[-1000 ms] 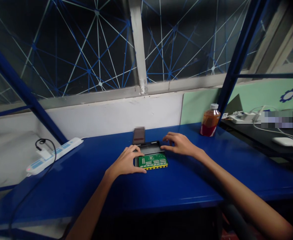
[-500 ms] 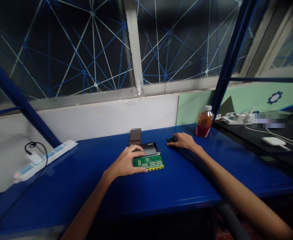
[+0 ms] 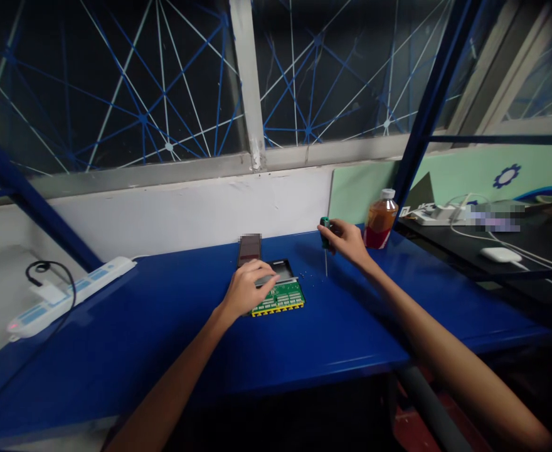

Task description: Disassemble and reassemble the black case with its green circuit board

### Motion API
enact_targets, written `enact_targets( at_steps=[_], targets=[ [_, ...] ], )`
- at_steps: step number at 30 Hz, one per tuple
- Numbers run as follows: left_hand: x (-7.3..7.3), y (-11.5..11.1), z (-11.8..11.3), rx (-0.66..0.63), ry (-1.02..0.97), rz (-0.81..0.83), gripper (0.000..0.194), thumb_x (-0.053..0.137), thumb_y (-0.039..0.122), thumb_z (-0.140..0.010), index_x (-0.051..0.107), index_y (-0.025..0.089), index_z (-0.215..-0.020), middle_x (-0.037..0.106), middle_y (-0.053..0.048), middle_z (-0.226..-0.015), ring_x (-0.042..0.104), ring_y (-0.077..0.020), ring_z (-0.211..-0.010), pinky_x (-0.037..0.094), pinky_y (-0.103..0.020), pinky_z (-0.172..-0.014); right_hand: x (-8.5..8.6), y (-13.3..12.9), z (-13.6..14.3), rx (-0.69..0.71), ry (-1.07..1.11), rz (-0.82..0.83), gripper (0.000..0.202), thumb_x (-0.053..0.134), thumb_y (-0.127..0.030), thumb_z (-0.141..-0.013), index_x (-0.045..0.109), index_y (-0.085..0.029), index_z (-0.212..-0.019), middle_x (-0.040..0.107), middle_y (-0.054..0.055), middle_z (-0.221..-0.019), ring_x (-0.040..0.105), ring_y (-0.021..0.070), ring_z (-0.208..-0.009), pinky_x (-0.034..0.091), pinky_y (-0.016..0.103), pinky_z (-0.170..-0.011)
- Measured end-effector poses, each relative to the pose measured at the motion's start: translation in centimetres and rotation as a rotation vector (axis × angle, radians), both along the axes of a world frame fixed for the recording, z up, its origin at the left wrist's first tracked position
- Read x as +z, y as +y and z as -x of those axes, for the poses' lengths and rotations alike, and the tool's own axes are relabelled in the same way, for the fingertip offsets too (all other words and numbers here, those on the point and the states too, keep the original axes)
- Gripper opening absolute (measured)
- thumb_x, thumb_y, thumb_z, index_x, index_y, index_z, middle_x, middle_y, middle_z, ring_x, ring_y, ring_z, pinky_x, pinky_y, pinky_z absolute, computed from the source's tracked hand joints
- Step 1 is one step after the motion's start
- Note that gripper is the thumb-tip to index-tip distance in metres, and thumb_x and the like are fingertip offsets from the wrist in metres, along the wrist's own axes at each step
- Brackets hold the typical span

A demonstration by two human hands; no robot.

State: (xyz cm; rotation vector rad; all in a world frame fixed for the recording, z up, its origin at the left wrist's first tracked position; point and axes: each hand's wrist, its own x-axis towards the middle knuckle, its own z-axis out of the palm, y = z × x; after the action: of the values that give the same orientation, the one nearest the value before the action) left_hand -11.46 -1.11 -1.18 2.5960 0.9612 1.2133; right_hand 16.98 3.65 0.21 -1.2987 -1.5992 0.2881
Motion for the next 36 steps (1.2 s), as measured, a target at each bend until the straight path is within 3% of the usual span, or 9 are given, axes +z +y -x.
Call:
enact_targets(
  at_steps=[10, 28, 36],
  targets=[
    [0.2, 0.2, 0.2, 0.025, 0.022, -0.031, 0.023, 0.053, 0.029, -0.091, 0.073, 0.019, -0.084, 0.070, -0.007, -0.086, 0.064, -0.0195, -0.080, 0.052, -0.035, -0.076, -0.3, -0.4, 1.5, 0.110, 0.195, -0.065, 0.044, 0.060, -0.057, -0.081, 0.062, -0.015, -0.094, 0.061, 0.001, -0.063, 0.060, 0.0135, -0.046, 0.051, 0.026, -0.045],
    [-0.2, -0.1, 0.0, 0.023, 0.078, -0.009, 0.019, 0.056, 0.024, -0.090, 0.072, 0.019, -0.083, 0.070, -0.006, -0.086, 0.063, -0.0201, -0.082, 0.051, -0.035, -0.076, -0.6, -0.6, 1.8, 0.111, 0.136, -0.039, 0.046, 0.059, -0.057, -0.082, 0.063, -0.015, -0.100, 0.065, 0.003, -0.070, 0.061, 0.0139, -0.050, 0.052, 0.026, -0.048],
    [-0.1, -0.4, -0.4, -0.060, -0.069, 0.101, 0.011, 0.065, 0.027, -0.084, 0.073, 0.019, -0.085, 0.072, -0.005, -0.087, 0.067, -0.0181, -0.080, 0.052, -0.030, -0.074, 0.6, -1.3, 2.8, 0.232, 0.476, -0.022, 0.039, 0.065, -0.054, -0.079, 0.059, -0.015, -0.082, 0.062, 0.002, -0.063, 0.061, 0.0138, -0.047, 0.056, 0.028, -0.045]
  ],
)
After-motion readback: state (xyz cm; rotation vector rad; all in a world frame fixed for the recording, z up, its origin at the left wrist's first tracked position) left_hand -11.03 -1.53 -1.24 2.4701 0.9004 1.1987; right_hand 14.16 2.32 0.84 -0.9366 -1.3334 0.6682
